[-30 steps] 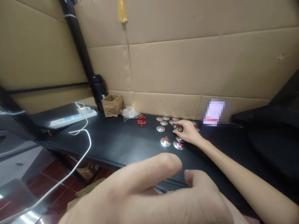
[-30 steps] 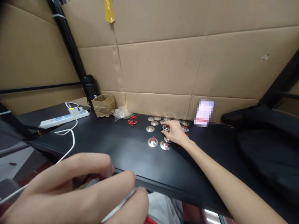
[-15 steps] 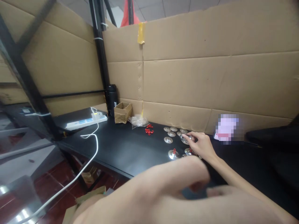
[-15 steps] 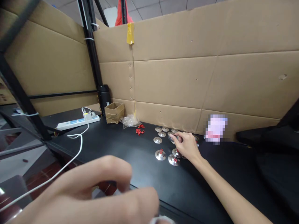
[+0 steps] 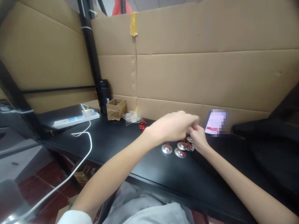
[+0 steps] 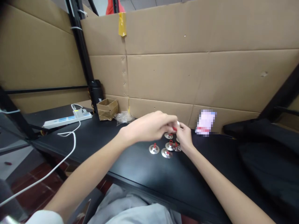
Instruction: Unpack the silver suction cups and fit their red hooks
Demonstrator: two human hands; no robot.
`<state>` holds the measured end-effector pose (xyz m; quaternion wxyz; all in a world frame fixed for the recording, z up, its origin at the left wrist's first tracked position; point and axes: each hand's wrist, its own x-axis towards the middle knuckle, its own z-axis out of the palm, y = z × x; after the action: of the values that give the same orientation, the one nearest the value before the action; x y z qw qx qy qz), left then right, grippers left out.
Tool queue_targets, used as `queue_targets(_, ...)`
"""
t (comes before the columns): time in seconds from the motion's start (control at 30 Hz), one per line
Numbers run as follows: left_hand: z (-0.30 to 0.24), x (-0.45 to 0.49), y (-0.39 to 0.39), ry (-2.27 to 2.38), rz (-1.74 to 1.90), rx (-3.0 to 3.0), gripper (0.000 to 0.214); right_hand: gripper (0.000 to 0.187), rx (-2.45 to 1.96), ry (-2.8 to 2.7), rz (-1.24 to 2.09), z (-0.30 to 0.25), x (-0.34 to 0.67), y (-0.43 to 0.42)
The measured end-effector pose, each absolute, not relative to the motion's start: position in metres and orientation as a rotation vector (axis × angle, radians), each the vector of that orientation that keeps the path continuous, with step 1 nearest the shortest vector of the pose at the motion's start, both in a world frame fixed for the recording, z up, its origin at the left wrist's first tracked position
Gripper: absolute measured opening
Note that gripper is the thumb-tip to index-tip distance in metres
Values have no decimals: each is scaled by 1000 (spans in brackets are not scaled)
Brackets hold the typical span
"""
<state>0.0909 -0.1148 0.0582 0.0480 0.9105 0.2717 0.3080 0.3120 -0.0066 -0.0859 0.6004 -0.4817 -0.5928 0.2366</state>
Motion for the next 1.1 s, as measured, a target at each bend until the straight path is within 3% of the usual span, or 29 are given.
queue_targets(0.17,5,114,-8,879,1054,2583,14,30,-1003,-1166,965,-79,310,-7)
queue_targets(0.27,-29,123,22,874,1243,2466,17,32,-997,-1193,1043,-78,310,-9)
queue_targets(0.53,-58,128,13,828,1365,2459,12,26,-925,-1195,1180,-77,302,-13)
queue_targets(0.8,-57,118,8,1038,1198,2744,28,31,-855,-1245,1112,-74,302,-16)
queue_targets(1.1,-64,113,23,909,1289,2655,21,26,-861,-1258,1179,-73,303,-17)
